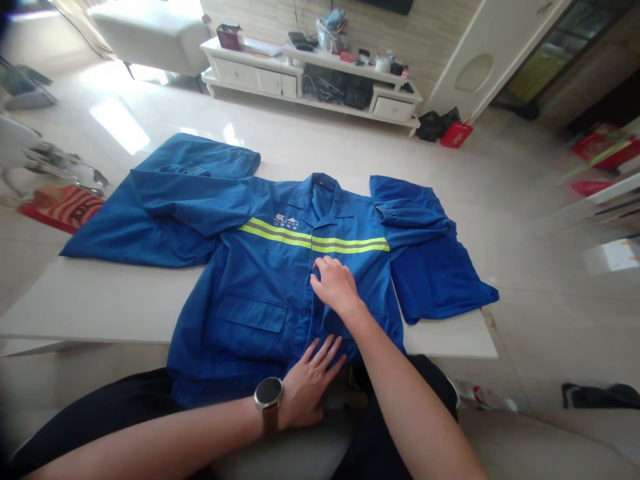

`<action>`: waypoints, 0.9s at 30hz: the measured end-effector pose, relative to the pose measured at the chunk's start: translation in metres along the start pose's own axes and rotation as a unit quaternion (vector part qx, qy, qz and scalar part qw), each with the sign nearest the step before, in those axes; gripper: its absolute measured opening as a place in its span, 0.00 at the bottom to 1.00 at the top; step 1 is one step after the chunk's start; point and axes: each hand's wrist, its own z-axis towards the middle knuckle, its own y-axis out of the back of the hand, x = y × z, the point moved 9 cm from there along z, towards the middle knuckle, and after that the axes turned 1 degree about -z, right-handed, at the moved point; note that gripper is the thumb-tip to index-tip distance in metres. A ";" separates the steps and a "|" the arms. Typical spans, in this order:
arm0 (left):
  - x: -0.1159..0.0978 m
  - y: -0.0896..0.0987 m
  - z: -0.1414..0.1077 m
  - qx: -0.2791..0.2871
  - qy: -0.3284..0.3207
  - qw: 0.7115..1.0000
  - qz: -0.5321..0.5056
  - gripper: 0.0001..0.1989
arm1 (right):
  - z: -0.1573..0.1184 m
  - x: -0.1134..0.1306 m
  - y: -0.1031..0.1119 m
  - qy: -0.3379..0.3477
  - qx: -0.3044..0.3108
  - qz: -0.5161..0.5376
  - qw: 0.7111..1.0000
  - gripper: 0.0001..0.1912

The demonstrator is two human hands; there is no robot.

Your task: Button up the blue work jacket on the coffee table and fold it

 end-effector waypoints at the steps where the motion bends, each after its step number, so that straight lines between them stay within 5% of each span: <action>1: 0.001 0.002 0.000 0.000 -0.005 1.000 -0.004 0.57 | 0.002 0.003 -0.004 -0.004 0.016 0.001 1.000 0.11; 4: 0.004 0.024 0.000 0.002 -0.033 0.999 -0.031 0.46 | 0.007 0.002 -0.017 -0.032 0.047 -0.012 0.998 0.18; 8: 0.022 0.080 0.005 -0.026 -0.030 0.992 -0.119 0.18 | 0.012 -0.009 -0.028 -0.076 0.071 -0.038 0.994 0.17; 12: 0.067 0.136 0.003 -0.125 0.090 0.973 -0.172 0.11 | 0.014 -0.011 -0.028 -0.093 0.056 -0.020 0.994 0.17; 15: 0.102 0.159 -0.006 -0.166 0.190 0.954 -0.160 0.10 | 0.015 -0.006 -0.031 -0.087 0.071 -0.027 0.993 0.21; 20: 0.138 0.162 -0.013 -0.142 0.274 0.942 -0.129 0.10 | 0.014 -0.010 -0.023 -0.098 0.084 -0.062 0.990 0.26; 27: 0.146 0.146 -0.004 -0.110 0.275 0.948 -0.113 0.16 | 0.010 -0.023 -0.010 -0.113 0.069 -0.018 0.991 0.27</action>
